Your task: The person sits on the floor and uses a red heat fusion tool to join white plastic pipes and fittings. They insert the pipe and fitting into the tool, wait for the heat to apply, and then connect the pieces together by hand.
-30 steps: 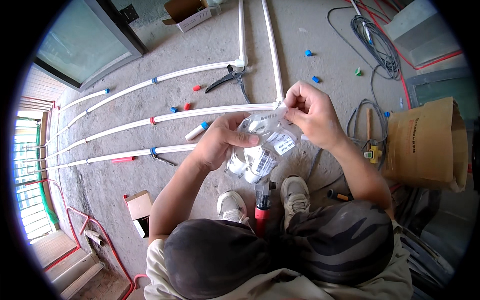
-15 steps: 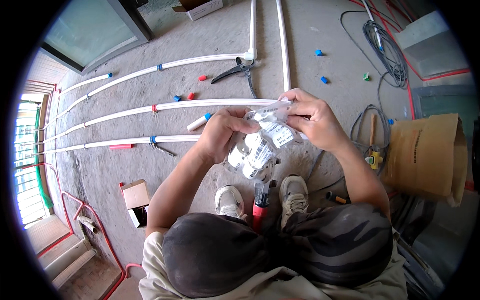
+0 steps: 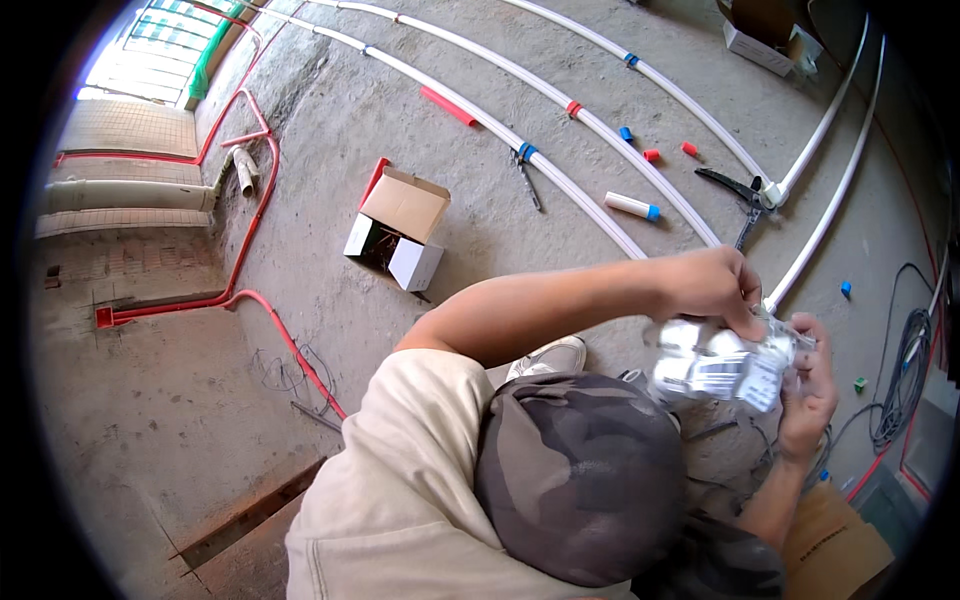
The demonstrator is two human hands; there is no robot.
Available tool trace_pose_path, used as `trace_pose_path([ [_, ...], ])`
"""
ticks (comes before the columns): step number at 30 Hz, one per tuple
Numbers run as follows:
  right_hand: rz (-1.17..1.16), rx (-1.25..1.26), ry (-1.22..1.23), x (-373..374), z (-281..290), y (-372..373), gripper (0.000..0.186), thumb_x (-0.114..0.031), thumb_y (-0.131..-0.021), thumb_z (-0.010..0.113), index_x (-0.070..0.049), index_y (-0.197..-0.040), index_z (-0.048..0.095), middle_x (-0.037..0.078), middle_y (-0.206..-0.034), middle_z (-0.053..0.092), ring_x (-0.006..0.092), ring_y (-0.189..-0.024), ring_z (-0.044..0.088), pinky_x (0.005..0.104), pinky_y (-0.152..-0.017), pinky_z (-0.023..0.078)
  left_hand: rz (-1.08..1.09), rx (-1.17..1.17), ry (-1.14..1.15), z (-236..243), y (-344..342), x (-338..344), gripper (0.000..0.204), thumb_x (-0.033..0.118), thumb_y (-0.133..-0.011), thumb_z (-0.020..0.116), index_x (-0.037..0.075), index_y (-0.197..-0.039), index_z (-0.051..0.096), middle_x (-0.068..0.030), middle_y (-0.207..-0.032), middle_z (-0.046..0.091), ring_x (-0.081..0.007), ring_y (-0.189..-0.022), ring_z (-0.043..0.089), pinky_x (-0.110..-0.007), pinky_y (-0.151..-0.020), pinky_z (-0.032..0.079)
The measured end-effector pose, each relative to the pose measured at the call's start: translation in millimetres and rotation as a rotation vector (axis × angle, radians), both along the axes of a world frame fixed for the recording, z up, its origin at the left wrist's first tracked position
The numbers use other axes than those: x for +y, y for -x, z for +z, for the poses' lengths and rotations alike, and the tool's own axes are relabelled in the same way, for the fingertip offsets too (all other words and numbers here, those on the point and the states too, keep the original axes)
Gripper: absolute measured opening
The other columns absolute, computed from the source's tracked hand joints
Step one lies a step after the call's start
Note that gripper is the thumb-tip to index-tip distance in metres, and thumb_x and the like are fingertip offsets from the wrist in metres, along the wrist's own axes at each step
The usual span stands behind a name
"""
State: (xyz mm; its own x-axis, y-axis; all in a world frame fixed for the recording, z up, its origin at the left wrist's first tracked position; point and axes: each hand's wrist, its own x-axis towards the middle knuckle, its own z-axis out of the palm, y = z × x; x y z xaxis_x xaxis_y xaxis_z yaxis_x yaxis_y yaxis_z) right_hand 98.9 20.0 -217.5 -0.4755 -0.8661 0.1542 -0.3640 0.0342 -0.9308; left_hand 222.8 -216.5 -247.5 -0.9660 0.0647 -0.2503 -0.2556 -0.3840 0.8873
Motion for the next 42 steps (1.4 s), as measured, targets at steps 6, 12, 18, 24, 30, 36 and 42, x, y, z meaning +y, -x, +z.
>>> trace_pose_path([
  [6, 0.056, -0.577, 0.102, 14, -31, -40, 0.026, -0.024, -0.101, 0.065, 0.002, -0.099, 0.064, 0.023, -0.146, 0.055, 0.0254, -0.132, 0.054, 0.0376, -0.113, 0.038, -0.154, 0.117, 0.618, 23, -51, -29, 0.015, 0.009, -0.087, 0.079, -0.002, -0.091, 0.069, -0.0031, -0.076, 0.062, -0.0121, -0.073, 0.058, -0.031, -0.066, 0.048],
  [12, 0.151, -0.248, 0.091, 1, -12, -64, 0.006, 0.001, -0.101, 0.064, 0.0, -0.102, 0.058, 0.019, -0.14, 0.058, 0.0242, -0.121, 0.062, 0.0379, -0.106, 0.049, -0.126, -0.222, 0.29, 24, -75, -41, 0.009, 0.003, -0.089, 0.078, 0.001, -0.089, 0.068, 0.0038, -0.075, 0.059, -0.0046, -0.067, 0.051, -0.025, -0.058, 0.039],
  [18, 0.119, -0.204, 0.103, 6, -20, -71, 0.011, -0.002, -0.099, 0.069, -0.001, -0.103, 0.058, 0.016, -0.129, 0.06, 0.0231, -0.111, 0.064, 0.0349, -0.097, 0.053, -0.169, -0.153, 0.406, 25, -78, -45, 0.011, 0.003, -0.089, 0.079, -0.001, -0.091, 0.07, 0.0034, -0.079, 0.061, -0.0043, -0.069, 0.052, -0.024, -0.058, 0.04],
  [24, -0.029, 0.0, 0.125, 29, -28, -44, 0.008, -0.007, -0.105, 0.057, 0.0, -0.111, 0.056, 0.015, -0.132, 0.06, 0.0194, -0.11, 0.063, 0.033, -0.095, 0.053, -0.112, -0.194, 0.24, -25, -90, -100, 0.006, 0.0, -0.088, 0.076, 0.001, -0.088, 0.07, -0.0001, -0.083, 0.066, -0.0073, -0.072, 0.059, -0.025, -0.065, 0.046],
  [30, -0.382, -0.528, 0.158, 103, -57, -1, 0.03, -0.024, -0.113, 0.049, 0.002, -0.121, 0.062, 0.016, -0.129, 0.07, 0.0178, -0.108, 0.07, 0.0345, -0.1, 0.055, -0.119, -0.527, 0.615, -55, -153, -144, 0.007, -0.003, -0.083, 0.072, 0.004, -0.086, 0.073, -0.002, -0.08, 0.071, -0.0106, -0.076, 0.069, -0.028, -0.074, 0.058],
  [36, -0.361, -0.572, 0.037, 105, -102, -23, 0.025, -0.023, -0.109, 0.061, 0.001, -0.109, 0.068, 0.009, -0.104, 0.074, 0.0134, -0.094, 0.068, 0.0295, -0.088, 0.056, -0.592, -0.782, 0.942, -134, -198, -136, 0.013, 0.003, -0.081, 0.078, -0.004, -0.084, 0.068, -0.0027, -0.067, 0.06, -0.0104, -0.066, 0.055, -0.031, -0.063, 0.046],
  [42, -0.383, -0.551, -0.03, 95, -93, -35, 0.025, -0.022, -0.112, 0.052, 0.0, -0.109, 0.062, 0.02, -0.121, 0.072, 0.0226, -0.105, 0.071, 0.0344, -0.096, 0.053, -0.415, -0.234, 1.62, -129, -178, -29, 0.012, 0.002, -0.088, 0.068, 0.002, -0.1, 0.071, -0.0146, -0.103, 0.072, -0.0333, -0.1, 0.068, -0.043, -0.086, 0.056],
])
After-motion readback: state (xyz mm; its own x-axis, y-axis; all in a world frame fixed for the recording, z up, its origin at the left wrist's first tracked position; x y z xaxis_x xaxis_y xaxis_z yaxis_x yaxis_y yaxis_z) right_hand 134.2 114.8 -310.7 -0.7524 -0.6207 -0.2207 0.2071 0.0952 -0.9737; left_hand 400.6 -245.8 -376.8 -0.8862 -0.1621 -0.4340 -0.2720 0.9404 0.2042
